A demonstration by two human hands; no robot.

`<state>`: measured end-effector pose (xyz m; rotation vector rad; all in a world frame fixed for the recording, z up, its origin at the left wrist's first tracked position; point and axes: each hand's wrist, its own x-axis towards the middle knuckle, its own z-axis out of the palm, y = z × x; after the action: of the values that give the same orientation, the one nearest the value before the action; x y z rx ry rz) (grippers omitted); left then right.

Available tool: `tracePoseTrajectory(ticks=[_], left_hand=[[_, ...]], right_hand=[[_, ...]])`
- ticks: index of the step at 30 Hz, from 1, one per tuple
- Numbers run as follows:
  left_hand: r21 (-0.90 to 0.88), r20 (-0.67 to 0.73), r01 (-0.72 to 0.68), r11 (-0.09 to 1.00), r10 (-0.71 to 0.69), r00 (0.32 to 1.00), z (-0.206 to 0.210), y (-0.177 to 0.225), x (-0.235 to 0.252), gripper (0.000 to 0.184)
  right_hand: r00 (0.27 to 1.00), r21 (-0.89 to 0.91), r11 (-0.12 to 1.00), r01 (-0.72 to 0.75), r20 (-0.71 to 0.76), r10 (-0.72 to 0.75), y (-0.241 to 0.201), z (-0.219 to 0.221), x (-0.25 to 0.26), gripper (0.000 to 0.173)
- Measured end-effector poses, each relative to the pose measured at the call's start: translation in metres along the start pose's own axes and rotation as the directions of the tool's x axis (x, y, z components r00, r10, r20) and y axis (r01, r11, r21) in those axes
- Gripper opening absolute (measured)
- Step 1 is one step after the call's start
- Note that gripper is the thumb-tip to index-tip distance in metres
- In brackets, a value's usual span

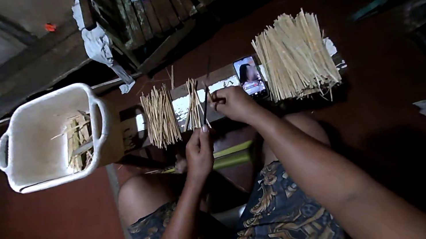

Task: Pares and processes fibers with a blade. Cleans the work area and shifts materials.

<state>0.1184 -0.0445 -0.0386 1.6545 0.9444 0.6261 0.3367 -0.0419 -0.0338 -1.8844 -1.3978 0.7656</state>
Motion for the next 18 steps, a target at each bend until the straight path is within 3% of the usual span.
tracePoseTrajectory(ticks=[2,4,7,9,12,18], left_hand=[[0.011,-0.002,0.014,1.000,-0.014,1.000,-0.003,-0.006,0.003,0.044],[-0.014,-0.001,0.026,1.000,-0.026,1.000,-0.003,-0.007,0.003,0.046],[-0.059,-0.010,0.029,0.998,-0.030,1.000,-0.003,-0.007,-0.001,0.046],[-0.071,-0.008,0.022,0.997,-0.023,1.000,0.001,-0.007,-0.003,0.046],[-0.047,-0.001,0.002,0.999,-0.002,1.000,0.006,-0.008,-0.003,0.044],[-0.041,0.015,-0.023,0.999,0.024,1.000,0.013,-0.009,-0.003,0.042]], right_hand=[[0.997,-0.009,0.997,-0.074,0.004,0.074,0.001,0.000,0.002,0.029],[0.991,0.069,0.996,-0.058,-0.114,0.065,-0.004,-0.009,-0.002,0.032],[0.932,0.292,0.934,0.207,-0.349,-0.098,-0.013,-0.020,-0.007,0.024],[0.889,0.340,0.876,0.342,-0.418,-0.186,-0.018,-0.026,-0.011,0.030],[0.883,0.276,0.889,0.364,-0.407,-0.235,-0.023,-0.027,-0.015,0.039],[0.889,0.260,0.894,0.364,-0.385,-0.250,-0.021,-0.026,-0.014,0.021]])
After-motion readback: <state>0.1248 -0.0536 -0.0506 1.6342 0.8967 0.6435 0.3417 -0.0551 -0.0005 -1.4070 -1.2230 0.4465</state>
